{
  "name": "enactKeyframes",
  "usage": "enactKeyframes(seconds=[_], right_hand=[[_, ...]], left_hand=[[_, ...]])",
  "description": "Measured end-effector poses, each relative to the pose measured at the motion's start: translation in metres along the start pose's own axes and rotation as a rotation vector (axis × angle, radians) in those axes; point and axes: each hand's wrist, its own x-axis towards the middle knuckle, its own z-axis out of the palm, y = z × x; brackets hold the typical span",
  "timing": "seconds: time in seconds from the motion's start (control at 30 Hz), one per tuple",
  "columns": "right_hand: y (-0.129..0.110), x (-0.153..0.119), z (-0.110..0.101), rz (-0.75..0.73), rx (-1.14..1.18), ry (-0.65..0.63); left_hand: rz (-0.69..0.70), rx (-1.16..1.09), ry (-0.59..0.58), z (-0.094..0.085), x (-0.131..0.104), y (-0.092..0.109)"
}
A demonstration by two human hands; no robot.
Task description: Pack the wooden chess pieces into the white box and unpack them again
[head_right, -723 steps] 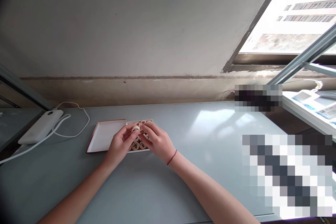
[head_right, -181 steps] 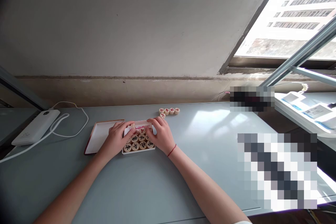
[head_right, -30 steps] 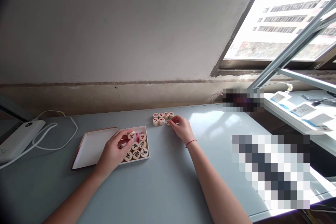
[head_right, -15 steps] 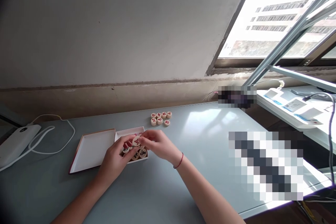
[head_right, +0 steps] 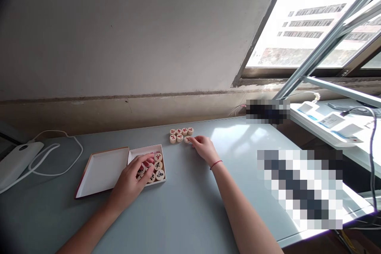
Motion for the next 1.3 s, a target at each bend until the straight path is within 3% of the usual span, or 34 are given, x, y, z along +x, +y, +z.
enactKeyframes(seconds=[0.73,0.93,1.0,1.17,1.3], right_hand=[[0.003,-0.001,0.01,-0.17,-0.316,0.087],[-0.005,-0.008,0.016,-0.22,-0.33,0.126],[-0.014,-0.018,0.021,-0.286,-0.265,0.062],[-0.033,-0.047,0.044,-0.481,-0.097,-0.283],[-0.033,-0.052,0.053,-0.511,-0.098,-0.327]], left_hand=[[0.107,0.079,0.049,0.001,0.001,-0.004],[0.099,0.251,0.078,-0.002,0.005,-0.012],[0.064,0.336,0.067,-0.002,0.01,-0.015],[-0.054,0.506,-0.065,0.005,0.023,-0.011],[-0.096,0.502,-0.134,0.01,0.027,-0.005]])
